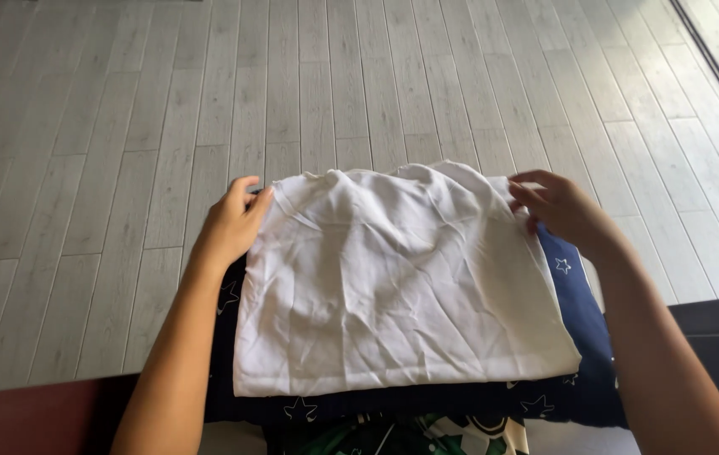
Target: Removing a pillow from its case and folding a white garment on the pillow.
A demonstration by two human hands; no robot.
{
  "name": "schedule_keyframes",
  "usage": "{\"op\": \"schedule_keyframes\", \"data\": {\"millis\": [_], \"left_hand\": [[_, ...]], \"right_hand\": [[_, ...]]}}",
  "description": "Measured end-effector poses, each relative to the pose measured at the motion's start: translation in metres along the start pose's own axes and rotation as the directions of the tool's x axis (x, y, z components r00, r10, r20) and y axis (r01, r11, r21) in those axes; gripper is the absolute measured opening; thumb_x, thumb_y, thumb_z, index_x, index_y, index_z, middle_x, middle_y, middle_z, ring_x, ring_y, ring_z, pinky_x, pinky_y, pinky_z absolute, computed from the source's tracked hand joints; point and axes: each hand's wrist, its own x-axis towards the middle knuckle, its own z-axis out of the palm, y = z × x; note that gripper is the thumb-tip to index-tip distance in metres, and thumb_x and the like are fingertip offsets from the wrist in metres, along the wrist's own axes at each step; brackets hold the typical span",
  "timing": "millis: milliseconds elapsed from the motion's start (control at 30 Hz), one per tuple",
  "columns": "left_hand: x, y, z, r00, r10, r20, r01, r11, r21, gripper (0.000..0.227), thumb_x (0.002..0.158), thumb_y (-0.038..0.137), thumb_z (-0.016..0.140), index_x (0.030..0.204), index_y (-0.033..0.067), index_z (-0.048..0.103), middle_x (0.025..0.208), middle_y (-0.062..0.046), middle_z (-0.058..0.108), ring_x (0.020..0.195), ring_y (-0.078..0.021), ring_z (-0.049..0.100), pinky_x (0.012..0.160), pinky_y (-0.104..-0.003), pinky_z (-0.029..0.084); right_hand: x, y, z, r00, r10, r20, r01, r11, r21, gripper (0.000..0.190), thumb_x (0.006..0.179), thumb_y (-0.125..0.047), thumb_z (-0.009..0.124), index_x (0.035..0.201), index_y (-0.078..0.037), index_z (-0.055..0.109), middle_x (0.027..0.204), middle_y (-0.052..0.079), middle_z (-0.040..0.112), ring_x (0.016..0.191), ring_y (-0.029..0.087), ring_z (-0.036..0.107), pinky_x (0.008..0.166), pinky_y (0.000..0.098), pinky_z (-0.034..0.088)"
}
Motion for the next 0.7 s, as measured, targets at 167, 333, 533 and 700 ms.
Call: {"op": "schedule_keyframes", "data": {"millis": [167,333,533,700], "left_hand": [[0.067,-0.01,0.032,0.996,-0.026,0.087,0.022,0.999,0.046,0.064,0.095,0.06,0.058,0.142,0.0165,0.062,0.135,-0.012,0.068,0.126,-0.0344,0.063,0.107,-0.048,0.048],[0.078,-0.005,0.035,0.981,-0.113,0.156,0.099,0.991,0.095,0.042,0.085,0.056,0.067,0.12,0.0335,0.074,0.119,-0.003,0.075,0.118,-0.0288,0.067,0.098,-0.04,0.053],[0.034,0.03,-0.019,0.995,0.09,0.051,-0.062,0.912,-0.406,0.028,0.09,0.035,0.074,0.091,0.0104,0.06,0.077,0.001,0.049,0.075,-0.0147,0.048,0.066,-0.029,0.034],[0.023,0.047,-0.057,0.97,0.223,0.096,-0.132,0.817,-0.562,0.032,0.099,0.037,0.069,0.081,0.0149,0.056,0.071,0.009,0.047,0.071,-0.0045,0.044,0.065,-0.019,0.032]], "right_hand": [[0.129,0.04,0.035,0.999,-0.038,-0.017,0.033,0.971,-0.236,0.042,0.105,-0.045,0.059,0.136,-0.018,0.068,0.092,0.017,0.077,0.084,0.034,0.071,0.068,0.0428,0.049],[0.128,0.012,0.054,0.994,-0.052,0.092,0.078,0.945,-0.316,0.04,0.087,-0.06,0.07,0.112,-0.03,0.08,0.108,0.007,0.077,0.106,0.029,0.071,0.089,0.0416,0.054],[0.098,-0.006,0.02,0.944,-0.331,-0.016,0.272,0.747,0.607,0.026,0.112,-0.027,0.051,0.107,-0.005,0.066,0.09,0.01,0.066,0.085,0.024,0.064,0.082,0.0407,0.051],[0.088,-0.009,-0.011,0.839,-0.538,-0.077,0.414,0.54,0.733,0.017,0.114,-0.026,0.048,0.112,-0.01,0.054,0.094,0.002,0.059,0.09,0.016,0.064,0.082,0.0292,0.05]]}}
